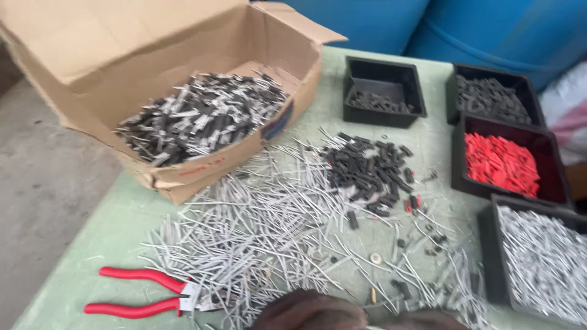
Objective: Assembling small metal pins with plastic sleeves by hand on a work table
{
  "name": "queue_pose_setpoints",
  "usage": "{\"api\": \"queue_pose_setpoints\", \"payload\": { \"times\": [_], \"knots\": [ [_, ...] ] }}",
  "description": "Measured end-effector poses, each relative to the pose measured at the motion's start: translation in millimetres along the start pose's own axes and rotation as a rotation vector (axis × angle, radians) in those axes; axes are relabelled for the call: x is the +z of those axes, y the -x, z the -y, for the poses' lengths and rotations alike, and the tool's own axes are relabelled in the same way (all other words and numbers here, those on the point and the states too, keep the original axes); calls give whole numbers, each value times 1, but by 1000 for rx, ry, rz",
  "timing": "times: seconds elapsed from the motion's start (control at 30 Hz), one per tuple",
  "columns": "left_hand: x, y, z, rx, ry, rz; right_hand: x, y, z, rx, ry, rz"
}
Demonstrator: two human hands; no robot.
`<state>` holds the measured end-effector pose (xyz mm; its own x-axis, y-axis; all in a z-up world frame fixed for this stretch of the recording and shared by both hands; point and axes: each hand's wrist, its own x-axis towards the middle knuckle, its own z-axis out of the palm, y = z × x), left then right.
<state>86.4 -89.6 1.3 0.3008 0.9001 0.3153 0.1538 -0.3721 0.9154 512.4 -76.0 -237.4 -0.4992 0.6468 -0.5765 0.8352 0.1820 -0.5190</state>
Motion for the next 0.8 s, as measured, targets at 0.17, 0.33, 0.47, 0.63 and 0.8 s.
{"api": "queue_pose_setpoints", "payload": {
  "times": [0.17,0.33,0.47,0.63,0.8],
  "knots": [
    [-13,-7,-13,379,-172,72,-74,66,286,-257,-185,-1064],
    [-10,-6,7,590,-162,96,-72,66,307,-294,-405,-1057],
    [-11,-6,3,587,-137,129,-73,68,310,-296,-462,-1014],
    [-9,-7,1,646,-136,88,-73,71,307,-364,-471,-969],
    [-16,-4,-9,659,-61,64,-69,50,256,-463,-322,-903]
  ]
}}
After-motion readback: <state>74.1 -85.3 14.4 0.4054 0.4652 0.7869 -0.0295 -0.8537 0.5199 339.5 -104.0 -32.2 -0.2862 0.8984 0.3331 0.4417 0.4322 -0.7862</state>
